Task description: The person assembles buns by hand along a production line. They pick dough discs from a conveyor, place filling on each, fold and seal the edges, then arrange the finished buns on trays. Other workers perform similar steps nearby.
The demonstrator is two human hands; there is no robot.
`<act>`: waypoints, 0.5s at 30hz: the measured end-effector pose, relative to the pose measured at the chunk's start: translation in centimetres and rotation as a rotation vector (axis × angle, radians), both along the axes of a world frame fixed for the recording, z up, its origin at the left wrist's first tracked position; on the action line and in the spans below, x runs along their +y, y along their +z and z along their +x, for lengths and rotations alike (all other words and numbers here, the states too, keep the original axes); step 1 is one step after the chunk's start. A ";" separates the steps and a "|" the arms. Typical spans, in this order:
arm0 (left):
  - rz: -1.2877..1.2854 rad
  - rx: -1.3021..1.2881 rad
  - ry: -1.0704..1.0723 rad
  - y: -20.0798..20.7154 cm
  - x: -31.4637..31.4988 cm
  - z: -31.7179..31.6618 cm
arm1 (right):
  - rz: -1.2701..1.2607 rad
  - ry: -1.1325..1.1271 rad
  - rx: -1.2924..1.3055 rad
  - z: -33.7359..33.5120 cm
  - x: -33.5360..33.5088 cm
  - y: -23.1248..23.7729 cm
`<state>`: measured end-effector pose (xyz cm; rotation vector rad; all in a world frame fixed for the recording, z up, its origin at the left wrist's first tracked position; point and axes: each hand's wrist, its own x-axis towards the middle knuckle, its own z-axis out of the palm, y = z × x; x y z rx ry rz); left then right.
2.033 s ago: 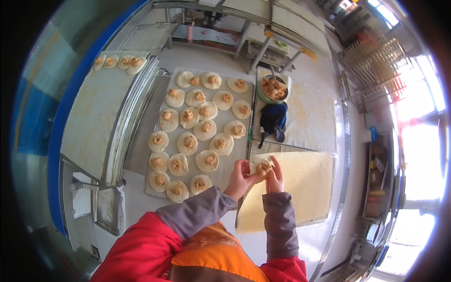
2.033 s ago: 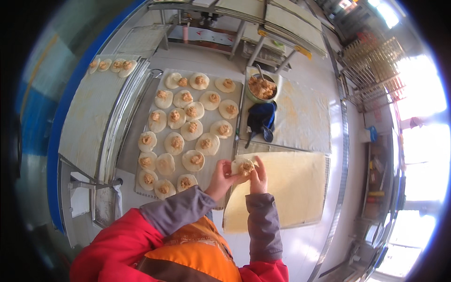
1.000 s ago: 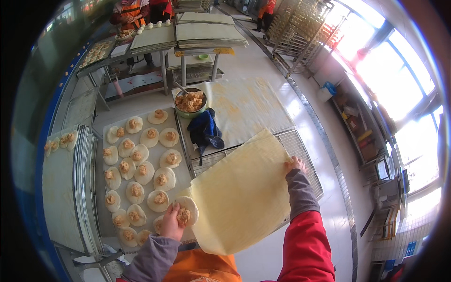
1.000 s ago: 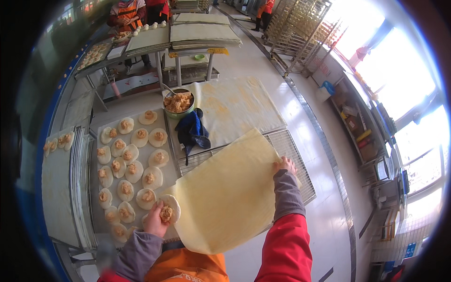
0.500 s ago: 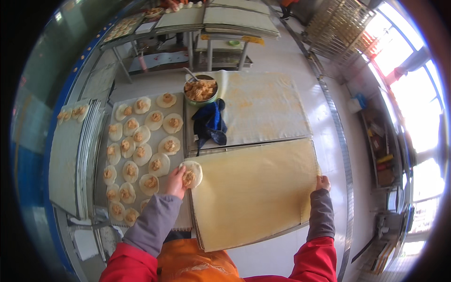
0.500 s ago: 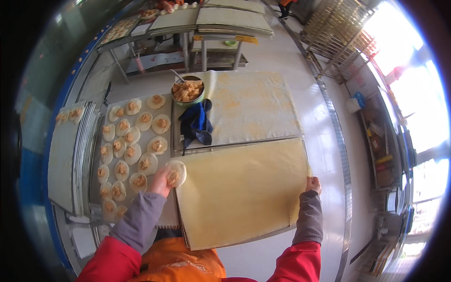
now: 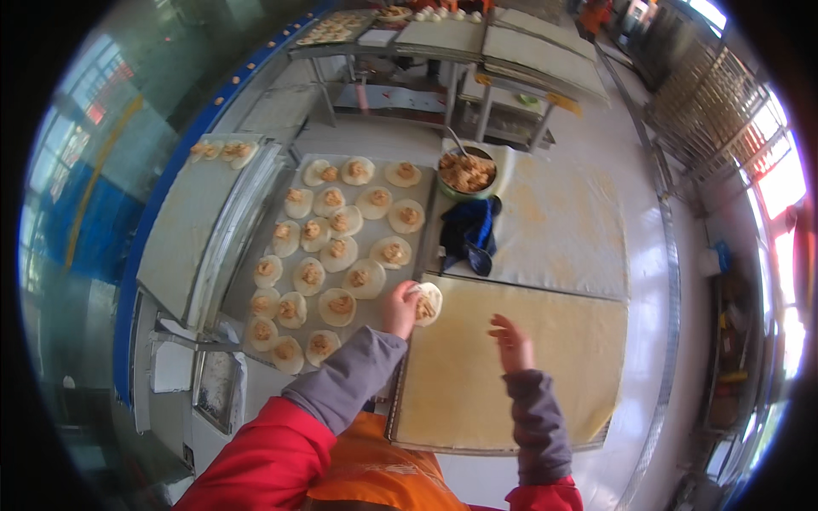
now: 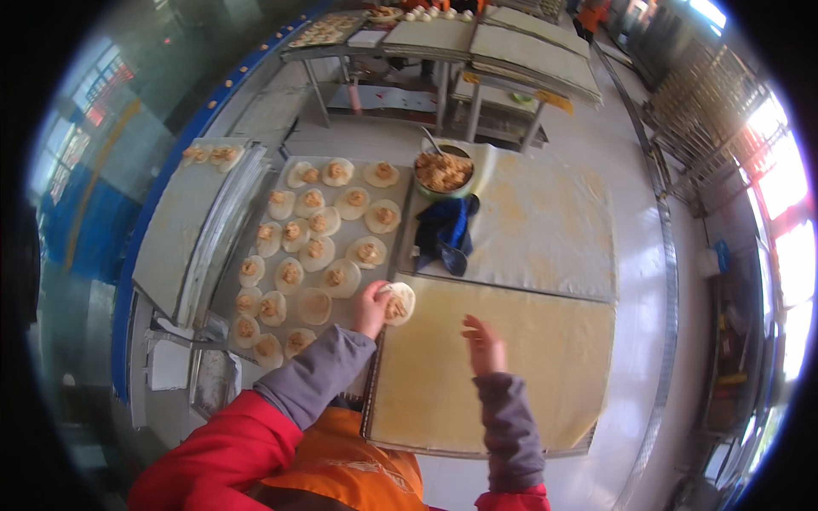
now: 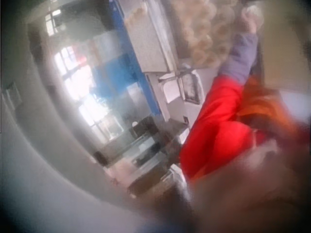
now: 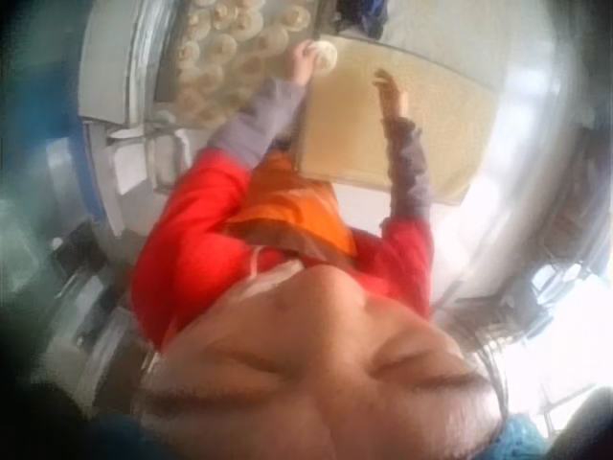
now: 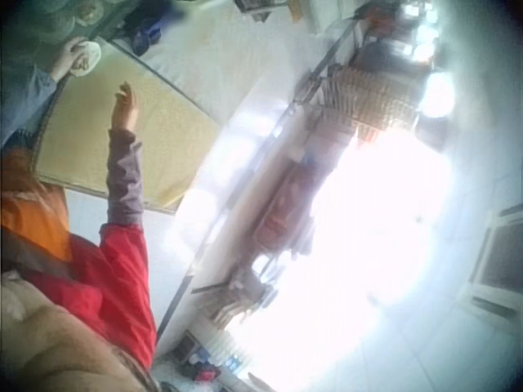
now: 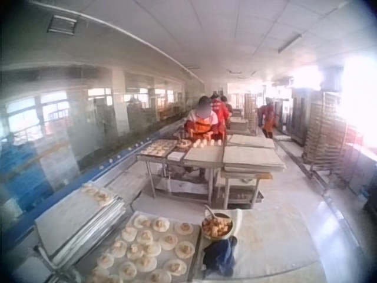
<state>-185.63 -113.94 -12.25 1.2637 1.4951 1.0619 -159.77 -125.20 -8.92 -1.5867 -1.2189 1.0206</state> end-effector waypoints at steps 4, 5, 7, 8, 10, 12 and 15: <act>0.388 0.207 0.009 0.8 -0.6 0.0 | 0.108 0.066 -0.322 -9.7 7.7 -1.3; 0.358 0.165 0.015 0.8 -0.7 -0.1 | 0.113 0.077 -0.426 -10.7 8.8 -1.2; 0.325 0.139 0.039 0.9 -0.9 -0.3 | 0.046 0.107 -0.384 -11.5 9.9 -0.5; 0.253 0.120 0.039 0.9 -1.0 -0.4 | 0.012 0.116 -0.380 -11.8 10.1 -0.2; 0.340 0.204 0.047 1.0 -1.1 -0.6 | -0.007 0.077 -0.430 -12.4 9.8 0.4; 0.366 0.277 0.065 1.1 -1.2 -0.5 | 0.257 0.056 -0.425 -13.5 9.1 0.6; 0.275 0.106 0.096 1.5 -1.4 -0.3 | 0.162 0.055 -0.496 -15.2 8.0 0.2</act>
